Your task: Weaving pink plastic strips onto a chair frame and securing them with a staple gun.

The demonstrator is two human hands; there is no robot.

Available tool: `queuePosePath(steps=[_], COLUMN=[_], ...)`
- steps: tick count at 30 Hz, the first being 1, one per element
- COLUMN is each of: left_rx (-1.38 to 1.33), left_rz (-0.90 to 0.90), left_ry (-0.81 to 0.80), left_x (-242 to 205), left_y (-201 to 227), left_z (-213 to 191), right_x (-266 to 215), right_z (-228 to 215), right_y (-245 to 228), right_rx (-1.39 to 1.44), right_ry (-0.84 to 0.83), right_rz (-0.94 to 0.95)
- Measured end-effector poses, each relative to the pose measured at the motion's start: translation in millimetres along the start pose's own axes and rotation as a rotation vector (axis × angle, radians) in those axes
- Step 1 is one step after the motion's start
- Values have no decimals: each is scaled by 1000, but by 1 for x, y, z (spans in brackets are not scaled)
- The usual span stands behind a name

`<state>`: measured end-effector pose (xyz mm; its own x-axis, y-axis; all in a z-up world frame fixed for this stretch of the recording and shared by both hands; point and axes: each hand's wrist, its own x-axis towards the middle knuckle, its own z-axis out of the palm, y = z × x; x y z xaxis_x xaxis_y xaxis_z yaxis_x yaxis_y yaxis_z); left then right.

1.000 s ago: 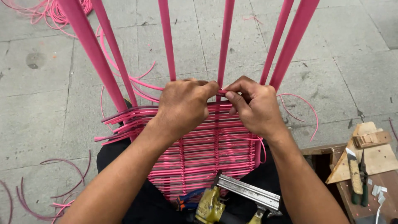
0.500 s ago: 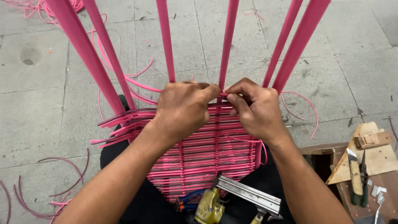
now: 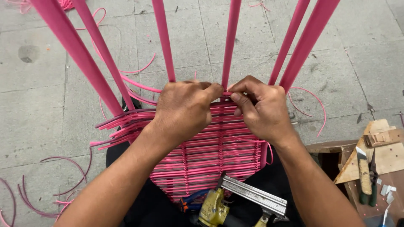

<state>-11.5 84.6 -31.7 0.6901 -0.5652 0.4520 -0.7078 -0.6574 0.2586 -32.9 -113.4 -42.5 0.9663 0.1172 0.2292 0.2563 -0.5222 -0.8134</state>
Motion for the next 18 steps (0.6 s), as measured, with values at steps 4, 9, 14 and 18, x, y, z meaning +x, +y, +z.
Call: queuePosePath(steps=[4,9,14,18], left_rx=[4,1,10,-4], left_rz=[-34,-13,-17,-22], left_ry=[-49,-27,-16,-22], left_x=[1,1,1,0], left_y=[-2,0,1,5], left_z=[2,-1,-1,-3], right_x=[3,4,8,6], right_z=[-1,-4,-6,-9], right_y=[-1,-4,-12,-13], right_rx=[-3,-27,-14,-45], right_ry=[-4,-18,-59,-88], right_rz=[-15,-2,92,124])
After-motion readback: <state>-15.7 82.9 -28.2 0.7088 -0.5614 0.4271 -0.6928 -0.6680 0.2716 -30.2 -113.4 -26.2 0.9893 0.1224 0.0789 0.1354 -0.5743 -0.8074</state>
